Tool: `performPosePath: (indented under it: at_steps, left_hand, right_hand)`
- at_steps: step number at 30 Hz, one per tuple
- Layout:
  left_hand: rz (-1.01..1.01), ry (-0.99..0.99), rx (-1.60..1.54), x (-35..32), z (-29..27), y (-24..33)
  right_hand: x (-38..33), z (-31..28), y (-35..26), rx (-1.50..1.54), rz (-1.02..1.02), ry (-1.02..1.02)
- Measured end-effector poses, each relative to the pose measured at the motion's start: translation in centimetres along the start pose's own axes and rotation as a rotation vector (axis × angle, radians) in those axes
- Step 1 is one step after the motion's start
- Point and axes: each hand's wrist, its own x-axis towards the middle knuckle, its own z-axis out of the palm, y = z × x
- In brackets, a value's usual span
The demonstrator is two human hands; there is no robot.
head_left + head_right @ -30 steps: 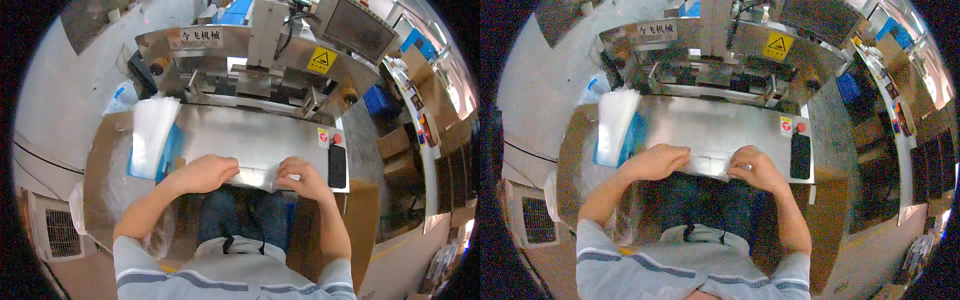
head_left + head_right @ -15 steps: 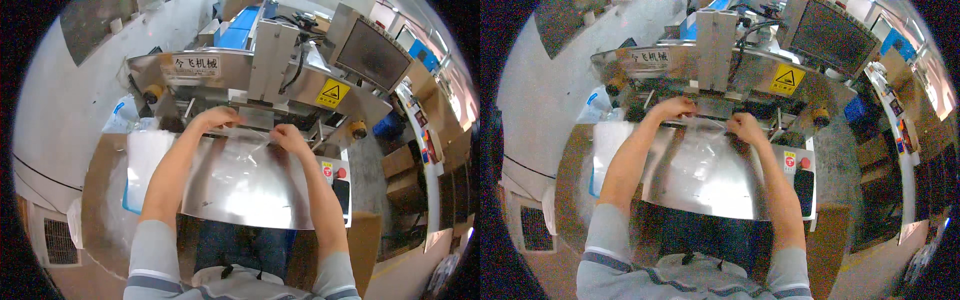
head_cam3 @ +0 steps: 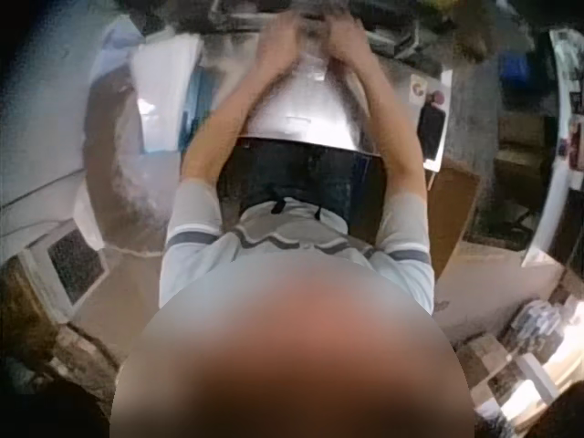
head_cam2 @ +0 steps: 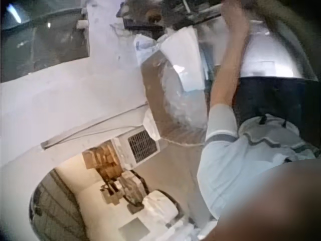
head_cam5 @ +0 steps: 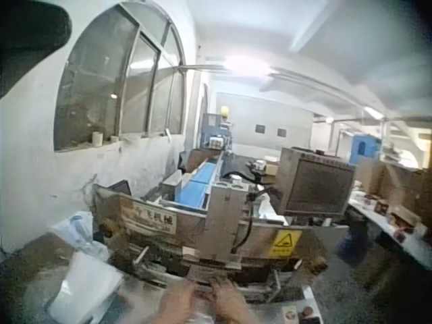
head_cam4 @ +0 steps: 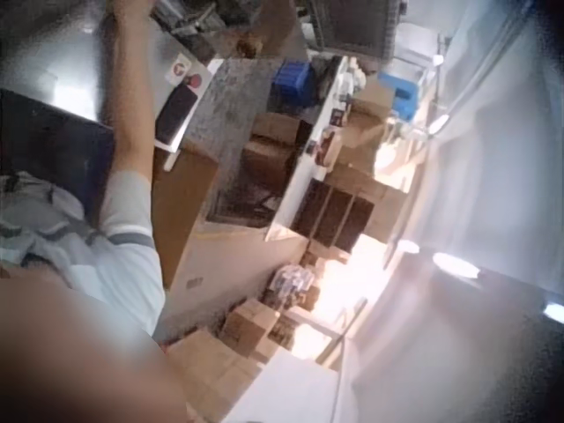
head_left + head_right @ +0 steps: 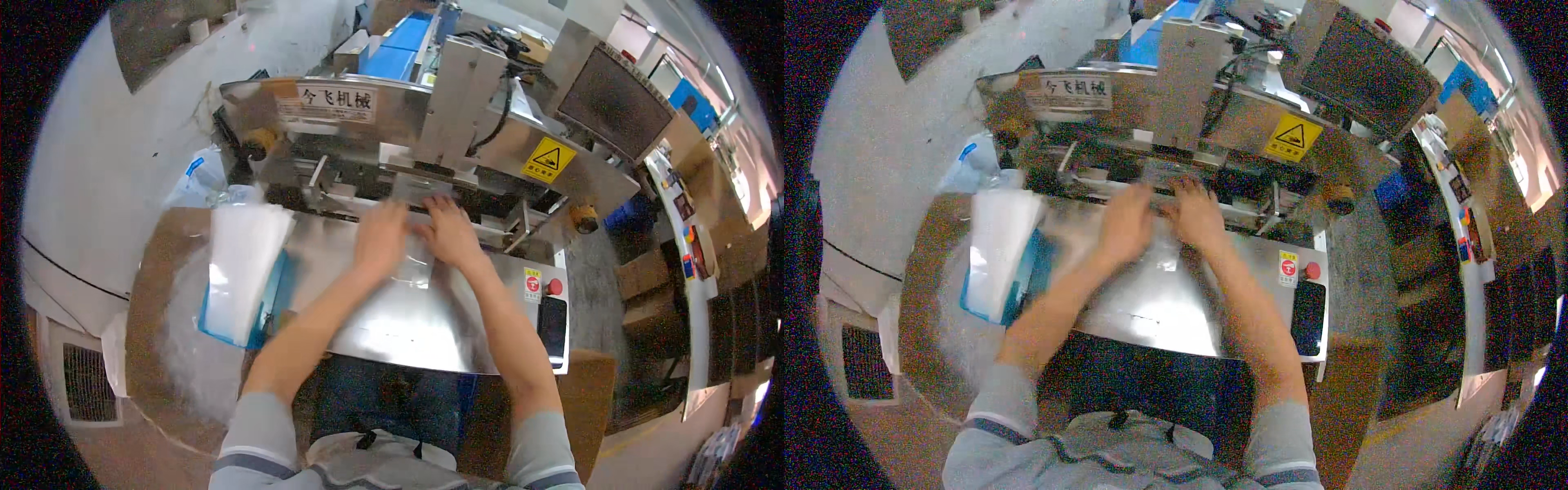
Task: The recorder is using a sealing machine to pack napkins into plastic bags and then inspecting and stacking finished napkin packs from a production line.
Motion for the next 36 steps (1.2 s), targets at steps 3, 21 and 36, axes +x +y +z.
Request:
performPosePath:
  at_steps: [3, 21, 36]
  left_hand:
    - [0.109, -0.051, 0.052, -10.8, 2.2, 2.5]
    - [0.131, 0.18, 0.039, -16.4, 1.7, 3.4]
    - [0.112, 0.086, -0.027, -15.3, 2.0, 4.7]
  right_hand:
    - [-0.4, -0.6, -0.6, 0.013, -0.035, 0.02]
    - [-0.1, -1.1, -1.1, 0.11, -0.088, -0.012]
    - [-12.2, -6.2, -0.5, 0.607, 0.068, 0.081]
